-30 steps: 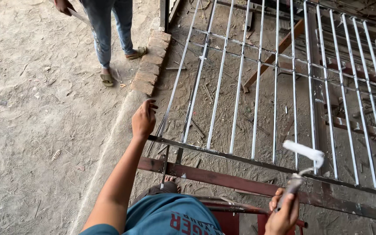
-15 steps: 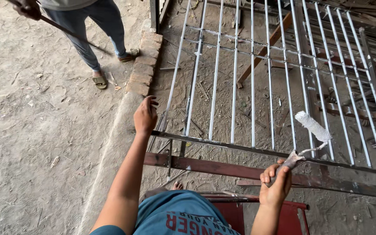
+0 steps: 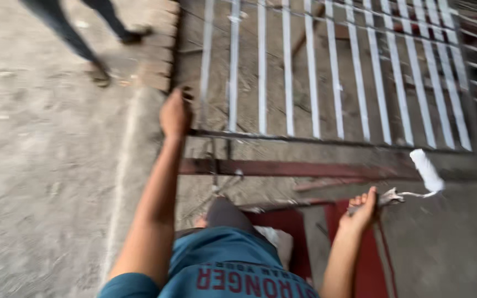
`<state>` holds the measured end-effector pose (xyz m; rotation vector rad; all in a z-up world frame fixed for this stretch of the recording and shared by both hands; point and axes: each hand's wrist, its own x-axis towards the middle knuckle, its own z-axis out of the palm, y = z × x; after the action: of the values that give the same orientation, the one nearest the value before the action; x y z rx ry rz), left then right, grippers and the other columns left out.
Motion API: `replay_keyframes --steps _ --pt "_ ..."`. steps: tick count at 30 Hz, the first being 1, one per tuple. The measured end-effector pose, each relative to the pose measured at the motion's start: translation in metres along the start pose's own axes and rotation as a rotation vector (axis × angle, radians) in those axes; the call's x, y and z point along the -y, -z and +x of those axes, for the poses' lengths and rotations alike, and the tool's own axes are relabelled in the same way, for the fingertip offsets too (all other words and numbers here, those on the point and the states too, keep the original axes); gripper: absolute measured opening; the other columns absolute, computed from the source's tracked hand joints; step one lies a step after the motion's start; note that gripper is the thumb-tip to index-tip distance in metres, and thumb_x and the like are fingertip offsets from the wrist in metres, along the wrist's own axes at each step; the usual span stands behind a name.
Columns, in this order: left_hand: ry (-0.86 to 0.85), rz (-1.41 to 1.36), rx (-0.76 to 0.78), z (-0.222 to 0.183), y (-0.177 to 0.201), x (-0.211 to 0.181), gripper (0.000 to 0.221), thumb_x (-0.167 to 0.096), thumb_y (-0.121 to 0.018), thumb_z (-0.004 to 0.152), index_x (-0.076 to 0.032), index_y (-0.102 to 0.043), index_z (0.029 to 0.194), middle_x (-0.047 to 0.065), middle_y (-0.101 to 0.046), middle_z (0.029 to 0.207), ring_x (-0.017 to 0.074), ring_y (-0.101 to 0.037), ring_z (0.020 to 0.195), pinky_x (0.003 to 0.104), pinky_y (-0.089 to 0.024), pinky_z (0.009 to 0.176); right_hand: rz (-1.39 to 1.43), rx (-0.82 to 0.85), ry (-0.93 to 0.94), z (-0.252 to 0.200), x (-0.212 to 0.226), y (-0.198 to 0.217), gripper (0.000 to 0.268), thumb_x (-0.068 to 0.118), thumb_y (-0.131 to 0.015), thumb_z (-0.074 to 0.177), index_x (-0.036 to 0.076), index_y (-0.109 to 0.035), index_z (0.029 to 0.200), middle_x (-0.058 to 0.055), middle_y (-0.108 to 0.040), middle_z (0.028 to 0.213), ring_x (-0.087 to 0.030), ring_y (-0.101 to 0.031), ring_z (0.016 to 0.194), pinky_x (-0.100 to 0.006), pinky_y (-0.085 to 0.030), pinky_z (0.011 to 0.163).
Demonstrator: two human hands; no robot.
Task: The person uses a small paint roller to apply white paint to a metal frame structure. They systematically roll paint along the vertical bars and horizontal supports of the frame, which is resting on a red metal stand.
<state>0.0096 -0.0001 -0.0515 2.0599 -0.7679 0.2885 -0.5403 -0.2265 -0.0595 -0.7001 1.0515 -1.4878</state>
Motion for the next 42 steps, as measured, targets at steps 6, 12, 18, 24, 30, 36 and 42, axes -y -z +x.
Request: replay_keyframes --steps 6,12,18,24,30,36,42 --pt "0.067 0.102 0.174 0.004 0.020 -0.009 0.034 -0.006 -0.057 0.094 -0.016 -0.065 0.125 0.011 -0.074 0.108 0.0374 -0.069 0.091 0.050 -0.054 0.072 -0.067 -0.476 0.276 0.041 0.029 0.066 0.028 0.032 -0.073 0.091 0.008 -0.061 0.082 0.000 -0.060 0.075 -0.015 -0.054 0.066 -0.033 -0.046 0.061" --pt "-0.049 0.052 0.106 0.003 -0.004 0.011 0.033 -0.009 -0.064 0.099 -0.010 -0.060 0.131 0.021 -0.070 0.110 0.0384 -0.068 0.094 0.048 -0.055 0.076 -0.546 -0.709 0.098 0.065 0.066 0.125 0.040 0.043 -0.072 0.082 0.004 -0.073 0.088 -0.007 -0.074 0.090 -0.020 -0.068 0.077 -0.037 -0.051 0.071" --pt "-0.018 0.091 0.151 0.005 -0.013 0.023 0.037 -0.001 -0.055 0.096 -0.011 -0.061 0.131 0.014 -0.077 0.114 0.0357 -0.069 0.101 0.048 -0.054 0.083 -0.496 -0.390 -0.182 0.078 0.051 0.182 0.026 0.037 -0.074 0.082 0.012 -0.069 0.085 0.000 -0.070 0.085 -0.016 -0.066 0.074 -0.034 -0.051 0.063" --pt "0.052 0.295 0.165 0.013 -0.009 0.025 0.048 -0.008 -0.059 0.090 -0.005 -0.057 0.138 0.026 -0.070 0.097 0.0444 -0.067 0.085 0.055 -0.052 0.071 -0.640 -0.017 -0.374 0.123 0.018 0.195 0.027 0.038 -0.070 0.085 0.011 -0.069 0.084 -0.002 -0.069 0.081 -0.016 -0.063 0.069 -0.033 -0.048 0.060" --pt "0.026 0.040 0.081 0.008 0.009 -0.014 0.031 -0.007 -0.052 0.090 -0.012 -0.061 0.119 0.011 -0.076 0.103 0.0368 -0.071 0.092 0.049 -0.055 0.078 -0.705 0.115 -0.451 0.116 -0.002 0.155 0.029 0.038 -0.066 0.089 0.010 -0.068 0.083 -0.003 -0.067 0.078 -0.017 -0.060 0.065 -0.032 -0.045 0.057" --pt "0.159 0.029 0.201 0.009 0.014 -0.022 0.037 -0.002 -0.049 0.094 -0.013 -0.058 0.128 0.011 -0.074 0.107 0.0350 -0.070 0.096 0.048 -0.054 0.080 -0.774 0.173 -0.449 0.091 0.030 0.161 0.032 0.039 -0.062 0.092 0.009 -0.067 0.082 -0.005 -0.065 0.075 -0.017 -0.058 0.060 -0.031 -0.042 0.053" --pt "0.163 -0.015 0.294 0.007 -0.004 0.011 0.053 0.009 -0.048 0.084 -0.009 -0.052 0.134 0.016 -0.071 0.114 0.0357 -0.067 0.106 0.047 -0.054 0.088 -0.767 0.206 -0.443 0.037 0.050 0.181 0.037 0.040 -0.060 0.099 0.007 -0.065 0.083 -0.006 -0.063 0.074 -0.018 -0.052 0.056 -0.032 -0.035 0.048"
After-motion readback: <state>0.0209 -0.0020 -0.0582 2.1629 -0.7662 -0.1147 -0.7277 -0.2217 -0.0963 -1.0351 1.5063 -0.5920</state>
